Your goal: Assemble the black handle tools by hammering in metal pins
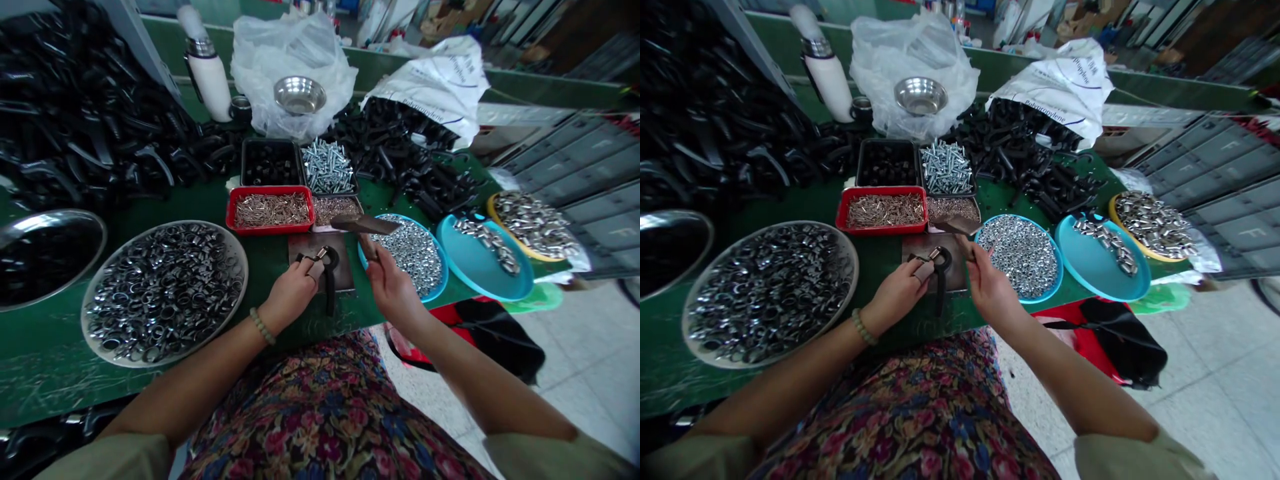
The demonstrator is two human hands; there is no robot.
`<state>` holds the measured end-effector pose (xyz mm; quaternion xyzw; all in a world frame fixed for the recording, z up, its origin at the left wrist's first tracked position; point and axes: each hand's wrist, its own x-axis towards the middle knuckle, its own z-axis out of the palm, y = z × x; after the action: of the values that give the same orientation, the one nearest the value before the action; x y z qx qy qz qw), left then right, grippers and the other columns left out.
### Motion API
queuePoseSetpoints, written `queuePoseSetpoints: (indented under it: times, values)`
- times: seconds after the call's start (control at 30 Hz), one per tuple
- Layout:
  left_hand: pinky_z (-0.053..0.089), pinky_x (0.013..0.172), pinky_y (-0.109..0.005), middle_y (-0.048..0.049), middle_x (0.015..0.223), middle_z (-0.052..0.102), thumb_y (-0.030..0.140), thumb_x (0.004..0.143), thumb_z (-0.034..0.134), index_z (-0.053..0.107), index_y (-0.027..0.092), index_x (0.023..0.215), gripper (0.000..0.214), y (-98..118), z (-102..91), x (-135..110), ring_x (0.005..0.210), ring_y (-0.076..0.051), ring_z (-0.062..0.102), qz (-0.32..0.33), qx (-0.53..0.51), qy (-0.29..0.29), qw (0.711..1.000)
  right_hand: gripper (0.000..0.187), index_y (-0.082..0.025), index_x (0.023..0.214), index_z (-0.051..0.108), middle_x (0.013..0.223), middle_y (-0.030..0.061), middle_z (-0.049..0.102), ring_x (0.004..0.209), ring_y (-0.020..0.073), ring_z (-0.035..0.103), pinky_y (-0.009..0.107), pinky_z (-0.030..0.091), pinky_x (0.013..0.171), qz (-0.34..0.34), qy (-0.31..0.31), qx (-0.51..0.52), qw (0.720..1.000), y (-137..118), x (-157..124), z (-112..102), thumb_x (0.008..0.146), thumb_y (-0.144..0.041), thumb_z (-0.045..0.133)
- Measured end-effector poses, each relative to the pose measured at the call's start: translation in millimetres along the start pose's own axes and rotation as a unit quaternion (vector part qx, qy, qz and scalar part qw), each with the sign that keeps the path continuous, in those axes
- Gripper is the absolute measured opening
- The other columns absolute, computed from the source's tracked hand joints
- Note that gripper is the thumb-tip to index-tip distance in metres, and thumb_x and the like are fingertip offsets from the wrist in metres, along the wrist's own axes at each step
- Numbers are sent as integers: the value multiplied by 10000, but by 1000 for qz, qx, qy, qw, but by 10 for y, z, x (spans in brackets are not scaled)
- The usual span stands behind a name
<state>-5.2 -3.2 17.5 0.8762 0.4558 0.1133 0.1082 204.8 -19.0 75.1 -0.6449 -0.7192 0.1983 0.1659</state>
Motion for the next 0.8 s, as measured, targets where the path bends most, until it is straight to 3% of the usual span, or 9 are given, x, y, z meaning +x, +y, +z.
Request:
queuePoseSetpoints:
  times: [0.1, 0.23, 0.3, 0.37, 0.47, 0.53, 0.6, 0.67, 0.8]
  values:
    - [490, 839, -349, -93, 1127, 566, 207, 914, 471, 498, 168, 1268, 357, -11, 3, 7, 944, -224, 542, -2, 0, 4, 1000, 431, -153, 1321, 489, 940, 127, 726, 774, 266, 703, 331, 503, 651, 6, -57, -19, 998, -10, 1, -4, 983, -338, 296]
    - [487, 848, -342, -80, 1102, 572, 207, 905, 484, 532, 185, 1215, 314, 9, 42, 20, 950, -219, 548, -4, 0, 7, 1000, 444, -190, 1381, 434, 1003, 114, 719, 809, 253, 699, 326, 501, 687, -2, -9, 7, 1000, -4, 26, 2, 987, -341, 294]
    - [485, 853, -342, -81, 1095, 573, 203, 904, 481, 533, 183, 1212, 313, 30, 45, -2, 962, -223, 552, -9, -1, 10, 1000, 437, -165, 1356, 461, 965, 125, 722, 786, 259, 698, 335, 500, 684, 5, -34, -4, 999, -4, 28, -4, 983, -326, 301]
    - [488, 842, -347, -89, 1060, 581, 221, 908, 482, 539, 169, 1203, 305, 27, -10, -36, 953, -230, 560, -15, -14, 8, 1000, 424, -149, 1315, 503, 926, 129, 725, 770, 265, 698, 340, 502, 671, 5, -70, -12, 997, -19, -5, -24, 976, -319, 315]
    - [484, 838, -356, -110, 1027, 586, 319, 922, 485, 522, 139, 1227, 355, -80, -239, 12, 930, -235, 567, -52, -51, 60, 996, 444, -177, 1383, 438, 1017, 119, 712, 849, 246, 696, 322, 511, 703, -21, -20, 38, 999, -63, -118, -48, 981, -319, 317]
    - [462, 874, -370, -132, 1083, 580, 360, 942, 446, 490, 131, 1281, 411, -204, -430, 219, 969, -239, 555, -93, -53, 132, 985, 447, -176, 1389, 426, 1009, 116, 713, 837, 240, 696, 315, 511, 692, -28, -18, 45, 998, -85, -186, -25, 978, -317, 322]
    - [426, 917, -399, -141, 1127, 586, 343, 955, 409, 541, 141, 1244, 376, -317, -555, 587, 1031, -256, 533, -103, -20, 160, 981, 427, -156, 1336, 479, 946, 122, 721, 785, 253, 697, 327, 506, 663, -19, -70, 16, 997, -85, -215, 27, 971, -310, 320]
    - [401, 913, -423, -136, 1068, 630, 281, 944, 418, 656, 148, 1071, 301, -374, -566, 1041, 1041, -276, 528, -54, 17, 92, 994, 414, -150, 1292, 516, 915, 123, 724, 766, 264, 698, 341, 503, 658, -7, -94, -1, 996, -58, -219, 73, 967, -312, 317]
    - [347, 913, -473, -158, 1015, 680, 132, 897, 414, 719, 136, 948, 310, -340, -376, 1752, 1082, -307, 516, -40, 73, -10, 997, 428, -167, 1304, 493, 889, 107, 710, 723, 234, 680, 331, 503, 644, 12, 44, 64, 997, 59, -262, 43, 973, -378, 323]
